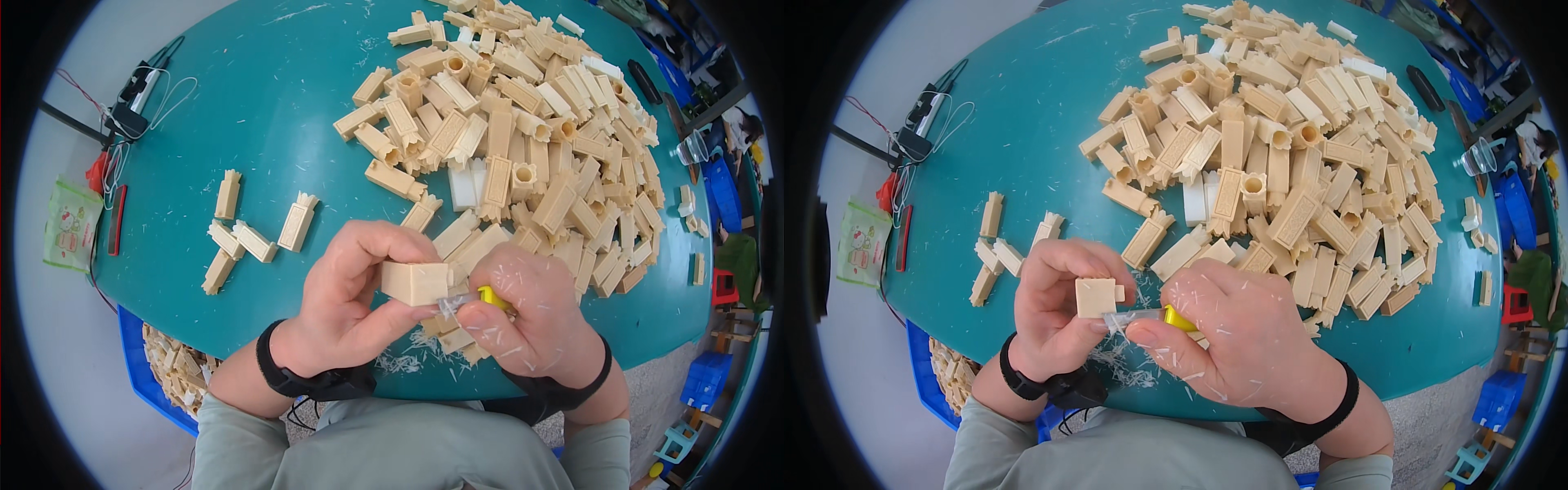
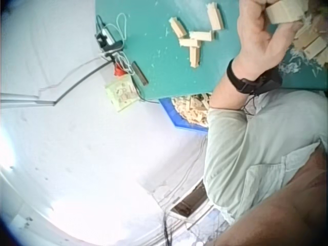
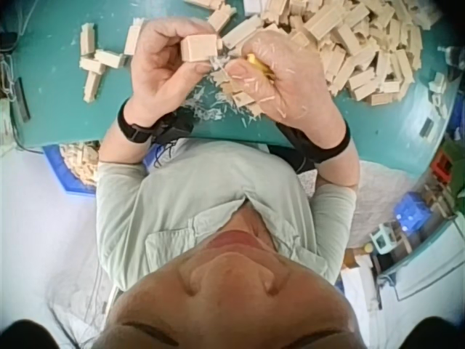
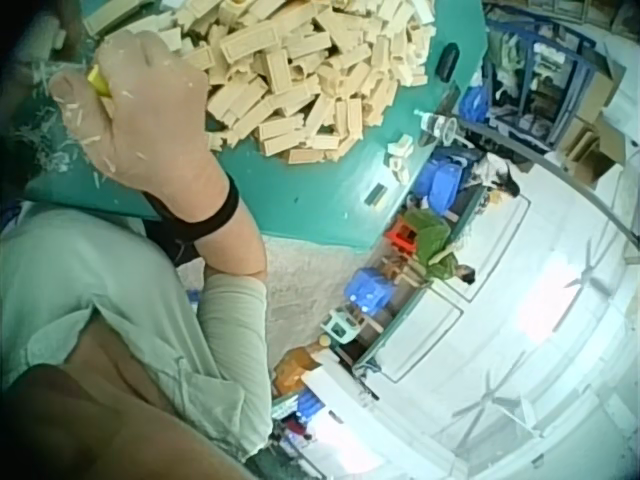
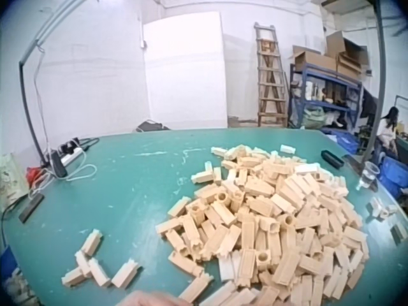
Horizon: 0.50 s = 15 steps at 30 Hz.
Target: The person uses a yellow utility knife to carve small rectangular wooden blocks on a green table. They hold each block in one hand and carefully shave off edges and corners with the other, creating wood shavings that accumulate on the table. The person repeatedly picks up blocks from a large pile, carves them, and places them back down.
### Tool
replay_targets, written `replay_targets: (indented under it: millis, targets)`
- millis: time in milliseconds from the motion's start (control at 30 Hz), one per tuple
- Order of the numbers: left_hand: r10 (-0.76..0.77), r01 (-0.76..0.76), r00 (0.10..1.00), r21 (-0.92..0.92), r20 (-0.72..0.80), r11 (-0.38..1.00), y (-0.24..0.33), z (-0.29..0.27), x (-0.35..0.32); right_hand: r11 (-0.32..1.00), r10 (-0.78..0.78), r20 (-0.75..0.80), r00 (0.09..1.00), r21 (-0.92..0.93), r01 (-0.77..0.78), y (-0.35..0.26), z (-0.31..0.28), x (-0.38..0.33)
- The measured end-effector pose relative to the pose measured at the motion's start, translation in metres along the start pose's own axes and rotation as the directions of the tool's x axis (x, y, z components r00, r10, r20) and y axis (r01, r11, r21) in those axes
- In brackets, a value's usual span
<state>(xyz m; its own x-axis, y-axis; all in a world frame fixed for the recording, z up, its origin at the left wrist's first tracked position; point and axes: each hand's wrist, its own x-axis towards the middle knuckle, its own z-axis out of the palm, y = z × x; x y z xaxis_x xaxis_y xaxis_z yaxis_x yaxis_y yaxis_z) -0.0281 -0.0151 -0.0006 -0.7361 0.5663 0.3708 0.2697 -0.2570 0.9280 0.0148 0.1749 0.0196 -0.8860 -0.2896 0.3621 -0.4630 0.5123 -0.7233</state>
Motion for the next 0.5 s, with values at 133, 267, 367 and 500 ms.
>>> replay_targets:
  millis: [133,267,367,500]
  targets:
    - [-0.049,0.050,0.999,-0.032,0.021,0.998,0.002,0.001,0.000,0.996,-0.034,-0.036,0.999,-0.086,0.031,0.004,-0.002,0.002]
    - [-0.141,0.142,0.990,-0.117,0.020,0.983,0.008,0.003,-0.002,0.984,0.003,0.003,1.000,-0.178,-0.002,0.003,-0.009,0.003]
    - [-0.062,0.084,0.983,-0.121,0.175,0.989,0.008,-0.002,-0.002,0.980,0.084,-0.170,0.982,-0.167,-0.113,0.012,-0.004,0.003]
    - [-0.167,0.177,0.984,-0.187,0.067,0.966,0.013,0.003,0.001,0.983,0.180,-0.142,0.973,0.047,-0.175,0.003,-0.008,0.004]
